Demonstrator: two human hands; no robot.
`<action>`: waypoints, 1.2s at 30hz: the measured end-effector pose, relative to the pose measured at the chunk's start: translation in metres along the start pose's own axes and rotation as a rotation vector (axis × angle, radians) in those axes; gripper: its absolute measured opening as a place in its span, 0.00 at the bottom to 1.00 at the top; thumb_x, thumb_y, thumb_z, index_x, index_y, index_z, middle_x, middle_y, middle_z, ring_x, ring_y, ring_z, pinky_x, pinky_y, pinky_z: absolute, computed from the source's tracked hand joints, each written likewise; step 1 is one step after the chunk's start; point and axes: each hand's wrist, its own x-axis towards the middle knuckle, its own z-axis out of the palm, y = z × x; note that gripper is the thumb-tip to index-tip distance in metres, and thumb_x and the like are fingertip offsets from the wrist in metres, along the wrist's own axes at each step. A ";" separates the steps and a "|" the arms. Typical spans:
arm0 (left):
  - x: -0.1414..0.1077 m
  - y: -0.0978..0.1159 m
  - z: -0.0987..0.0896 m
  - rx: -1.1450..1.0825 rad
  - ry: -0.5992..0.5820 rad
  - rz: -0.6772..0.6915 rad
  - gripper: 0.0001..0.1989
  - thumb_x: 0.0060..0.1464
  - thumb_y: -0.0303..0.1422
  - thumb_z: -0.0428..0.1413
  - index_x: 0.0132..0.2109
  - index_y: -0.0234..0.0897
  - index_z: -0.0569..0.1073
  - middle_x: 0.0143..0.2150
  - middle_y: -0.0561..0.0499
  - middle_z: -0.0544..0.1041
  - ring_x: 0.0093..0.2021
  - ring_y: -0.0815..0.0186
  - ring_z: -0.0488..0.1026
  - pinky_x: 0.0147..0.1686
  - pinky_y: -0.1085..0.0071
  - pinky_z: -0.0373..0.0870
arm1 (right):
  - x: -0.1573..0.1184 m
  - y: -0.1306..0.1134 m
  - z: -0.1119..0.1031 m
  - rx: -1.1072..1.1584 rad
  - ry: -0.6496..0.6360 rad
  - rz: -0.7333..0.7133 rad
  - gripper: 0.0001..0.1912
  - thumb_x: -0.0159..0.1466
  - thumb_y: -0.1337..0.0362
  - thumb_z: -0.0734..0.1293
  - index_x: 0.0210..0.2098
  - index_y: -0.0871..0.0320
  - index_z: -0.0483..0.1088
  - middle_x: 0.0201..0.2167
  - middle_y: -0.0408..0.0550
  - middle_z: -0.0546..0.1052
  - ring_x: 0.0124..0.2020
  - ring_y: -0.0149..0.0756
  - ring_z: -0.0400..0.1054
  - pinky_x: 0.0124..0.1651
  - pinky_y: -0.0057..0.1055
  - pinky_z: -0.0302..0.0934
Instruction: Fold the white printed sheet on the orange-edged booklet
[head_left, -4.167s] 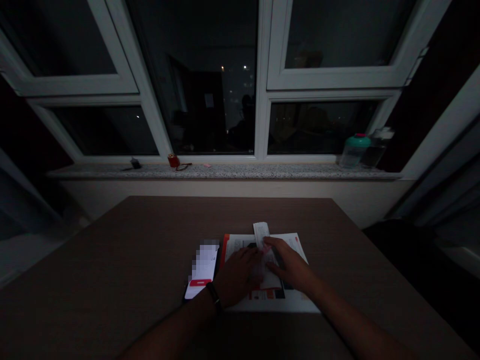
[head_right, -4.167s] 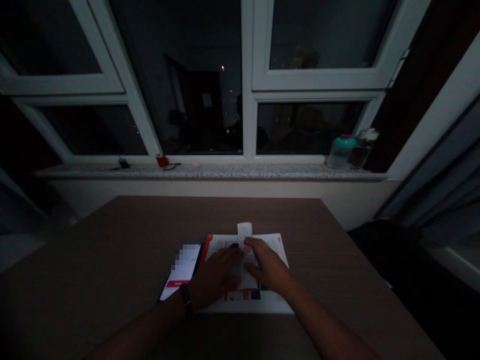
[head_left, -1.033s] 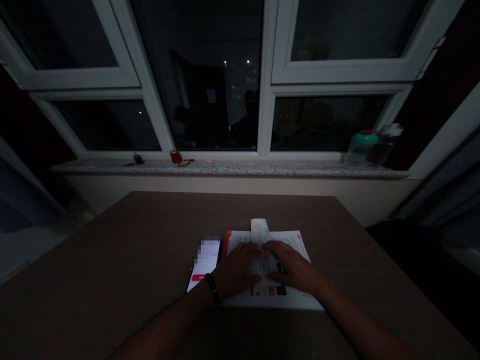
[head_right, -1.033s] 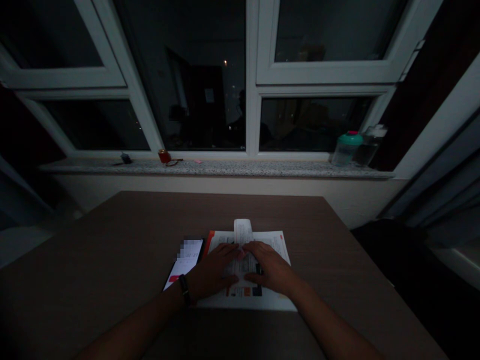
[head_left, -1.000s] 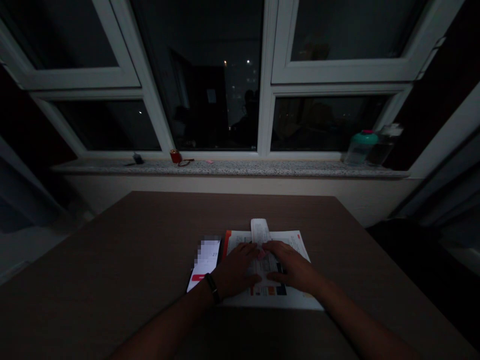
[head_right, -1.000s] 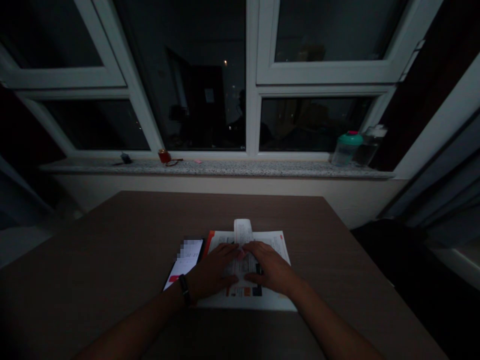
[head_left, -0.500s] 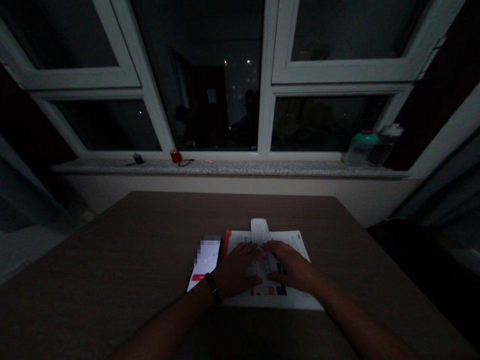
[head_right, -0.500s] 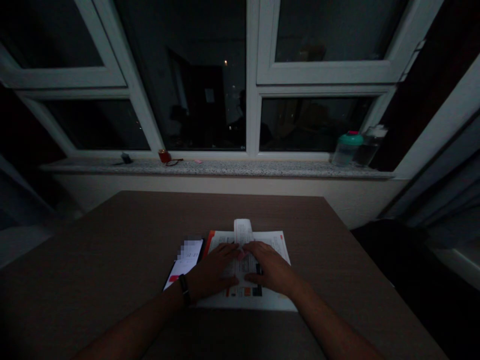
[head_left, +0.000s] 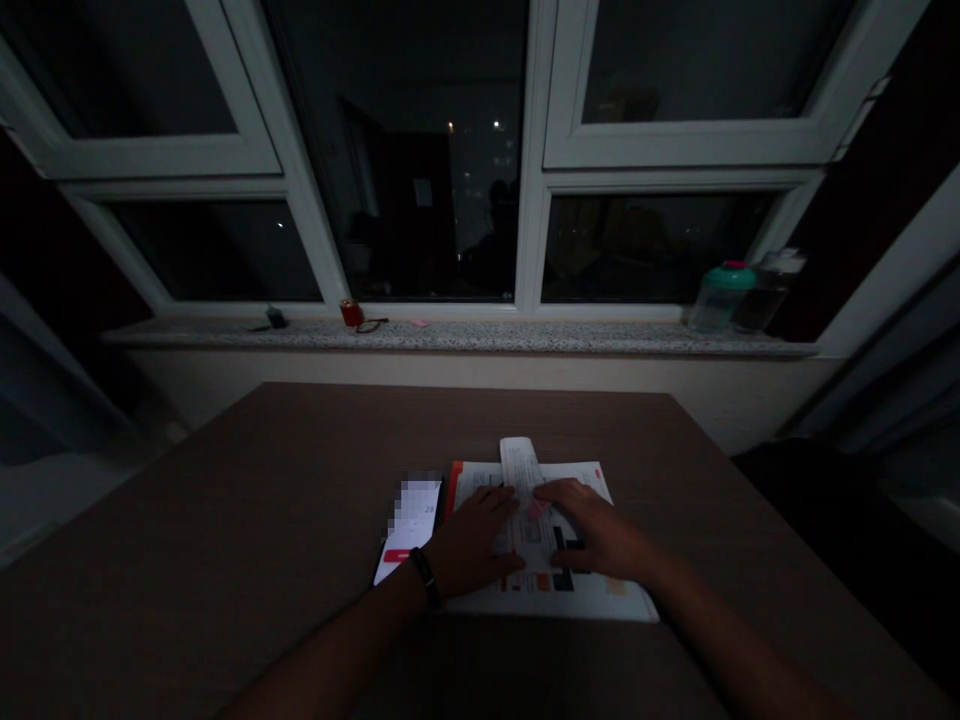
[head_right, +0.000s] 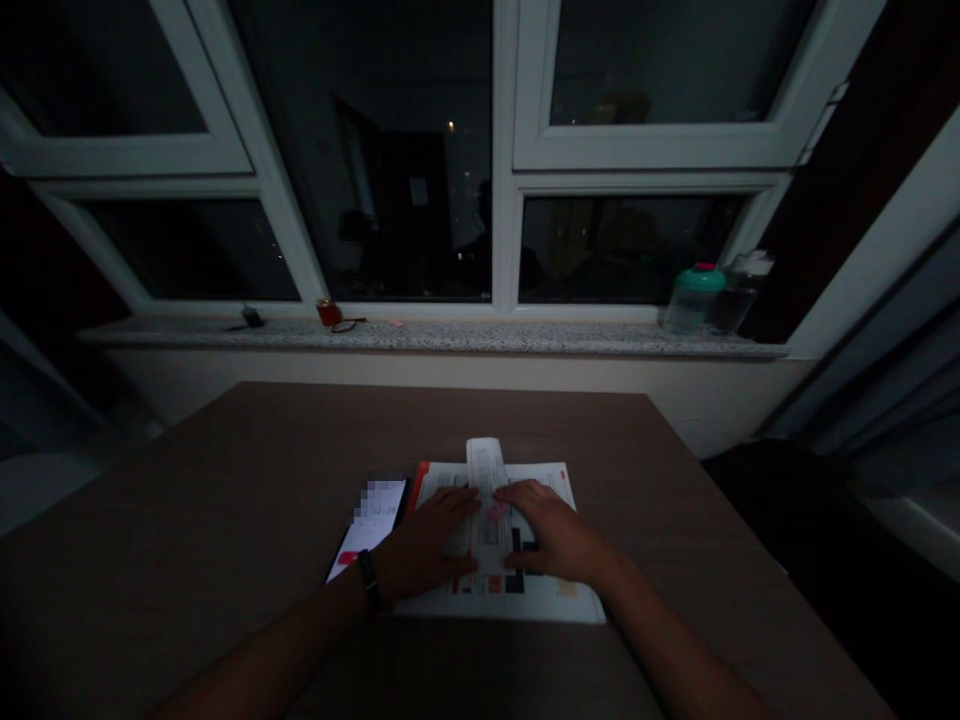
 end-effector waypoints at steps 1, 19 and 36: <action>0.000 0.000 0.000 0.002 0.000 0.001 0.35 0.53 0.44 0.62 0.64 0.40 0.61 0.67 0.43 0.60 0.66 0.51 0.55 0.63 0.53 0.55 | 0.000 -0.001 -0.001 0.005 -0.004 -0.005 0.40 0.52 0.62 0.76 0.62 0.53 0.59 0.59 0.54 0.66 0.60 0.49 0.59 0.62 0.46 0.55; 0.000 -0.002 0.002 0.026 -0.002 0.013 0.35 0.53 0.42 0.62 0.65 0.38 0.61 0.68 0.42 0.59 0.67 0.51 0.54 0.64 0.54 0.54 | 0.000 -0.006 -0.003 0.016 -0.038 -0.014 0.39 0.53 0.61 0.75 0.61 0.54 0.60 0.59 0.54 0.66 0.60 0.48 0.58 0.63 0.45 0.54; 0.000 0.002 -0.003 -0.007 -0.029 -0.002 0.34 0.55 0.45 0.60 0.64 0.39 0.61 0.68 0.42 0.58 0.67 0.50 0.53 0.63 0.52 0.54 | -0.001 -0.008 -0.007 0.032 -0.065 0.010 0.39 0.53 0.60 0.75 0.61 0.52 0.60 0.59 0.53 0.66 0.61 0.49 0.58 0.62 0.46 0.53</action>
